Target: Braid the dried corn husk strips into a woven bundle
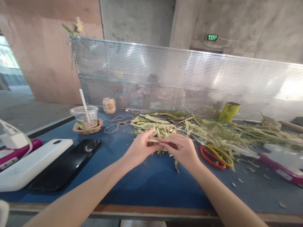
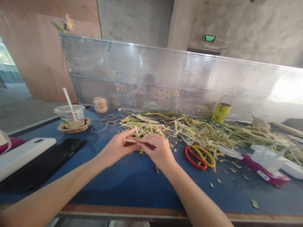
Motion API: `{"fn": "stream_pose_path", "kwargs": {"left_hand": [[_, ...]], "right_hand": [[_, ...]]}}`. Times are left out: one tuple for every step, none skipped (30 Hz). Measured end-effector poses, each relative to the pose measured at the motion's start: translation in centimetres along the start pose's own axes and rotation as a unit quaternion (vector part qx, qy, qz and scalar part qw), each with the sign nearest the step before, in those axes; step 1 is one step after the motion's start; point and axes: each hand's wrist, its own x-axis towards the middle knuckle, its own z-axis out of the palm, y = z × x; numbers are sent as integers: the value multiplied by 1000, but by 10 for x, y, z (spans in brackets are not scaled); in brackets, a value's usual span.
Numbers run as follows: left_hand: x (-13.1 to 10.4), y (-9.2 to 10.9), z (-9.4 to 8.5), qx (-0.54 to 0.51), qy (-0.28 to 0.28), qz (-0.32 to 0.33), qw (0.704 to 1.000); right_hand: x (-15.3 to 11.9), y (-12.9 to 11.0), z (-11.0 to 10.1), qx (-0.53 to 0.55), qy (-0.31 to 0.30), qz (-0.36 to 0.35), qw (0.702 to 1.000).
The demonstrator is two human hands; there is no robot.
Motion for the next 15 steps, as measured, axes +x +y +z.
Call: {"fn": "stream_pose_path", "kwargs": {"left_hand": [[0, 0, 1, 1, -5, 0, 1000], [0, 1, 1, 0, -13, 2, 1000], [0, 2, 1, -1, -21, 7, 1000], [0, 2, 2, 0, -28, 12, 1000], [0, 3, 2, 3, -32, 17, 999], [1, 3, 2, 8, -34, 21, 999], [1, 3, 1, 14, -34, 25, 999], [1, 3, 1, 21, -34, 28, 999], [2, 3, 1, 27, -36, 31, 998], [2, 3, 1, 32, -38, 34, 998], [2, 3, 1, 35, -39, 34, 998], [1, 3, 1, 36, -40, 30, 998], [1, 4, 1, 38, -39, 22, 998], [0, 4, 1, 41, -35, 12, 998], [0, 5, 1, 45, -31, 3, 999]], "right_hand": [[0, -1, 0, -2, 6, 23, 1000], [0, -1, 0, -1, 13, 49, 999], [0, 0, 1, 5, 21, 75, 997], [0, 1, 1, 17, 29, 97, 995], [0, 2, 1, 32, 34, 113, 992], [0, 3, 0, 45, 36, 124, 991], [0, 5, 0, 55, 34, 133, 989], [0, 6, 0, 60, 29, 139, 988], [0, 7, -1, 61, 21, 143, 988], [1, 7, -1, 60, 11, 146, 987], [1, 8, -2, 57, 0, 149, 987], [1, 7, -3, 55, -11, 150, 987], [1, 7, -3, 52, -21, 152, 987], [2, 6, -4, 48, -27, 153, 987], [2, 5, -5, 44, -31, 155, 987]]}}
